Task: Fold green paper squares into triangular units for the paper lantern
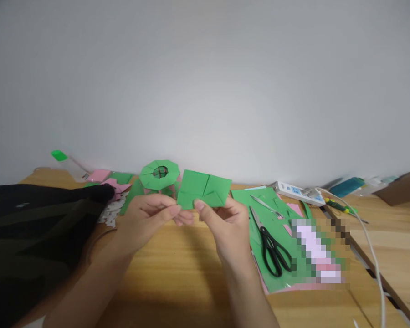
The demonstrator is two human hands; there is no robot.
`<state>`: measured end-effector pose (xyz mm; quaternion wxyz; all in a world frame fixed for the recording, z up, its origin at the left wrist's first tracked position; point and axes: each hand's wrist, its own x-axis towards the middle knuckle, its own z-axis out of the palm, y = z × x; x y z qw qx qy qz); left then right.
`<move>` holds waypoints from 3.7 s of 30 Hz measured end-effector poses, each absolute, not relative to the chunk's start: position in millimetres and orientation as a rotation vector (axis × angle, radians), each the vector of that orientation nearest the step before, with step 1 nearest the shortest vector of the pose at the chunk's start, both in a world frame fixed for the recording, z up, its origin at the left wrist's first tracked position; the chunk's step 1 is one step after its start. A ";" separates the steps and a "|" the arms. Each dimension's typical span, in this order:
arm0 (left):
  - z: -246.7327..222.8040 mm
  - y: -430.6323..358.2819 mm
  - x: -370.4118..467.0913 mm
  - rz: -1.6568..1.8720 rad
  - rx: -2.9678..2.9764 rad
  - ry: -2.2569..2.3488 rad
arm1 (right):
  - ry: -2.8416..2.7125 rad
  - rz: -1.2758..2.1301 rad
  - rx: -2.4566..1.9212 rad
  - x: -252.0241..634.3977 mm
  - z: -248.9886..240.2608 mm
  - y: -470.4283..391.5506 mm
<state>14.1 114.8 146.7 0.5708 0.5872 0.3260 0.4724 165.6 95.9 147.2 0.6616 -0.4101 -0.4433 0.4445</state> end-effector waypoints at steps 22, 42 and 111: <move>149.8 114.5 4.7 1.057 1.713 0.824 | -1.228 1.015 -1.011 174.0 145.0 99.8; 141.4 119.0 7.0 1.203 1.486 0.899 | -1.524 1.028 -1.060 180.4 147.7 98.9; 147.6 122.5 10.9 1.145 1.003 0.811 | -1.537 0.658 -1.057 187.5 144.7 97.8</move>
